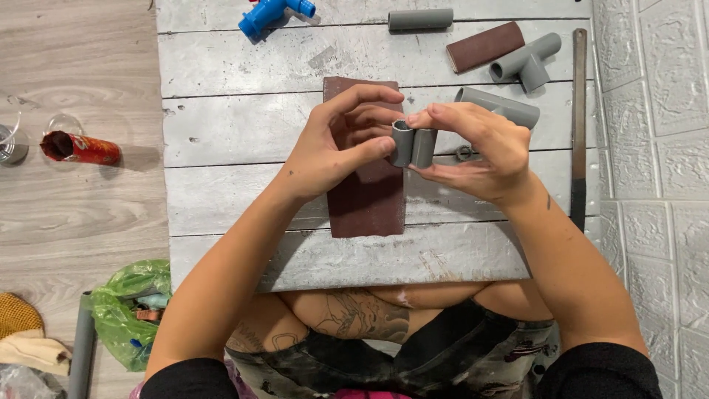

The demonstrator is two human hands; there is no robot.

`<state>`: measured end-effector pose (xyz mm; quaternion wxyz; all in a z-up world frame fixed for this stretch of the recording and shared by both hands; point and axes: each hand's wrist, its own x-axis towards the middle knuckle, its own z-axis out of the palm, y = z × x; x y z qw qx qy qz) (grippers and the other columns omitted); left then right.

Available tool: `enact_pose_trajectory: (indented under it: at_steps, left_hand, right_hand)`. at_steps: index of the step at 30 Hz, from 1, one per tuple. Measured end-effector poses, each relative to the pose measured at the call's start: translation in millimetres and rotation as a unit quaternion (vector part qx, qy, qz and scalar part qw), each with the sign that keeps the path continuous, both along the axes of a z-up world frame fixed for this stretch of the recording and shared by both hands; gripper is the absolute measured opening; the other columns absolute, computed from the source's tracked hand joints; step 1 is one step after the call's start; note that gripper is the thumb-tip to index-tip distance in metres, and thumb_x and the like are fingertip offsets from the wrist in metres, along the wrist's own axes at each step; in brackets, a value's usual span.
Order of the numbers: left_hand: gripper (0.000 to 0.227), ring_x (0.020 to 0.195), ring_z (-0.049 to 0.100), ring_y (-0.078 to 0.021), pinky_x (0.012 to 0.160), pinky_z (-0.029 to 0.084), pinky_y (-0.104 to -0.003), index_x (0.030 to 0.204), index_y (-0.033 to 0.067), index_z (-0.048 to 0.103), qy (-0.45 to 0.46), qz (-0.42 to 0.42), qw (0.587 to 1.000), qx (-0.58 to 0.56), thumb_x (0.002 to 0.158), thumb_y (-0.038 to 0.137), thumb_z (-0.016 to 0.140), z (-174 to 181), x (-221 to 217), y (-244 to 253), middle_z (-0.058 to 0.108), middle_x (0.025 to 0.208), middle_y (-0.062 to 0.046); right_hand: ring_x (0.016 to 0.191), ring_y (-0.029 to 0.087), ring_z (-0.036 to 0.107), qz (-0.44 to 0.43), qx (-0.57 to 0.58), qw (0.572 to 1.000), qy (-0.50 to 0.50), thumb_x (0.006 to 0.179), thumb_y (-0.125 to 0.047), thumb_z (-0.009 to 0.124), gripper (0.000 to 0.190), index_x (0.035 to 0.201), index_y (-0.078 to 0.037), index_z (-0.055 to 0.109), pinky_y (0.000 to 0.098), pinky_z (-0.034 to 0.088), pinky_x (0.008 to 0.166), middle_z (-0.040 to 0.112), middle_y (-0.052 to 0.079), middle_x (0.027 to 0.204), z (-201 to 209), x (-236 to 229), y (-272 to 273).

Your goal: Sanding the edges and surfaces of PVC pipe segments and fittings using sandpaper to prepare them for assembly.

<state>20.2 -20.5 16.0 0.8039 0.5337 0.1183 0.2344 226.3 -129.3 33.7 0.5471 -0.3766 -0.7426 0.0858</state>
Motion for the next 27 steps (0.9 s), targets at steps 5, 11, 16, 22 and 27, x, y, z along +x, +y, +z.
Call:
enact_pose_trajectory:
  at_steps: [5, 11, 16, 22, 27]
  left_hand:
    - [0.049, 0.108, 0.071, -0.0243, 0.093, 0.064, -0.039, 0.137, 0.0048, 0.054, -0.016, 0.011, 0.999, -0.040, 0.099, 0.035, 0.066, 2.5, -3.7, 3.3, 0.068, 0.119, -0.020]
    - [0.048, 0.104, 0.074, -0.0240, 0.090, 0.063, -0.037, 0.139, 0.0038, 0.052, 0.001, -0.014, 0.999, 0.029, 0.094, 0.005, 0.069, 4.3, -5.0, 3.2, 0.071, 0.114, -0.020]
    - [0.048, 0.103, 0.074, -0.0229, 0.090, 0.062, -0.034, 0.139, 0.0042, 0.051, -0.004, -0.019, 0.999, 0.031, 0.095, 0.008, 0.070, 1.3, -4.4, 2.7, 0.071, 0.114, -0.021]
    - [0.047, 0.106, 0.073, -0.0242, 0.094, 0.061, -0.035, 0.139, 0.0035, 0.052, -0.019, -0.021, 0.999, 0.026, 0.096, 0.016, 0.069, 4.2, -5.1, 3.9, 0.071, 0.117, -0.023]
    - [0.054, 0.104, 0.074, -0.0236, 0.090, 0.062, -0.033, 0.141, 0.0038, 0.050, -0.004, -0.033, 0.999, 0.013, 0.092, 0.002, 0.073, -0.8, -4.5, 0.2, 0.072, 0.113, -0.021]
  right_hand:
    - [0.089, 0.038, 0.071, -0.009, 0.001, 1.000, 0.009, 0.081, 0.008, 0.089, 0.054, 0.125, 0.017, 0.059, 0.0469, 0.062, 0.077, 0.074, 0.026, 0.099, 1.8, -5.4, 0.1]
    - [0.090, 0.037, 0.070, -0.009, 0.027, 1.000, 0.005, 0.082, 0.002, 0.090, 0.055, 0.125, 0.017, 0.059, 0.0455, 0.062, 0.077, 0.075, 0.025, 0.097, -4.3, -4.2, 0.5]
    - [0.088, 0.038, 0.071, -0.005, 0.030, 0.999, 0.009, 0.081, 0.003, 0.091, 0.055, 0.124, 0.017, 0.059, 0.0450, 0.062, 0.078, 0.076, 0.025, 0.095, -5.3, -5.0, 0.3]
    - [0.087, 0.035, 0.070, -0.008, 0.028, 1.000, 0.010, 0.082, 0.002, 0.090, 0.052, 0.121, 0.017, 0.060, 0.0438, 0.062, 0.076, 0.076, 0.024, 0.094, -3.3, -7.8, -0.7]
    - [0.088, 0.037, 0.072, -0.001, 0.026, 1.000, 0.017, 0.079, 0.002, 0.091, 0.056, 0.122, 0.017, 0.060, 0.0444, 0.063, 0.077, 0.076, 0.025, 0.094, -4.4, -6.4, 0.3]
